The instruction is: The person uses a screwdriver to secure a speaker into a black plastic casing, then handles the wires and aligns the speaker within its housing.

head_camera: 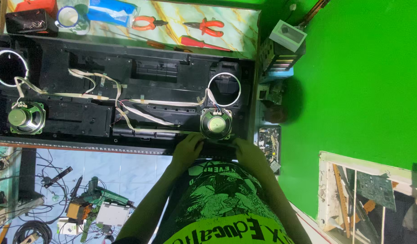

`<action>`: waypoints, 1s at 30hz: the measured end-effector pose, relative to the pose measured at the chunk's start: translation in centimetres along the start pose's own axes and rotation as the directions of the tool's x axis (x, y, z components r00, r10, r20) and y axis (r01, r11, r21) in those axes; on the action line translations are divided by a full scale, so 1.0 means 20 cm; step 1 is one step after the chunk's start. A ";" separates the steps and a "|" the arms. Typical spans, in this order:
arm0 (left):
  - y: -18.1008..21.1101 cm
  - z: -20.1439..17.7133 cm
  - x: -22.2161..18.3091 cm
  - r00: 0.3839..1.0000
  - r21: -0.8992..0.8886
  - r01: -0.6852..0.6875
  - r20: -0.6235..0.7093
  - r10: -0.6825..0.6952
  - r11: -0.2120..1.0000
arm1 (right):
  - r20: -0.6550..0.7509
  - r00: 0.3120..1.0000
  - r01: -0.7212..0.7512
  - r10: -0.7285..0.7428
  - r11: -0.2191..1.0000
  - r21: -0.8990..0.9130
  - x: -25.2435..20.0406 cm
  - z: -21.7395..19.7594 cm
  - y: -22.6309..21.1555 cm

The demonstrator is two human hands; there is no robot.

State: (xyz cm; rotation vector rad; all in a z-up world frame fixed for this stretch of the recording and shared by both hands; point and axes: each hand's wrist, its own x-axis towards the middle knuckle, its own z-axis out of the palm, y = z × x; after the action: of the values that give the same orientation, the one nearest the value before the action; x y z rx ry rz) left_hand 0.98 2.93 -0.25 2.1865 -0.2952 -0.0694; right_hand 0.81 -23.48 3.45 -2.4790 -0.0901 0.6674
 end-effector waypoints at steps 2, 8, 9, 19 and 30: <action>-0.01 0.00 0.00 1.000 -0.015 0.007 0.006 -0.007 1.000 | -0.028 1.000 0.009 -0.009 1.000 0.003 -0.03 -0.01 0.04; -0.02 0.01 0.00 0.996 -0.062 0.070 0.050 -0.067 0.996 | 0.078 0.995 -0.063 0.070 0.993 -0.096 -0.01 -0.04 0.03; -0.02 0.01 0.00 0.997 -0.047 0.058 0.055 -0.056 0.997 | 0.088 0.992 -0.079 0.091 0.988 -0.134 0.00 -0.04 0.01; -0.03 -0.01 0.00 0.996 -0.115 0.075 0.046 -0.070 0.991 | 0.083 0.991 -0.097 0.103 0.993 -0.071 0.01 -0.03 -0.02; -0.04 -0.01 0.04 0.998 -0.097 0.062 0.035 -0.059 0.993 | -0.077 0.997 0.025 -0.025 1.000 -0.001 0.02 0.01 -0.05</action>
State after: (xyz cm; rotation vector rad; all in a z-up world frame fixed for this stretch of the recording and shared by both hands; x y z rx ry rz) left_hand 1.88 3.38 -0.69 2.0980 -0.2381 -0.1500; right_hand 1.15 -22.38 3.59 -2.4963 -0.0912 0.5604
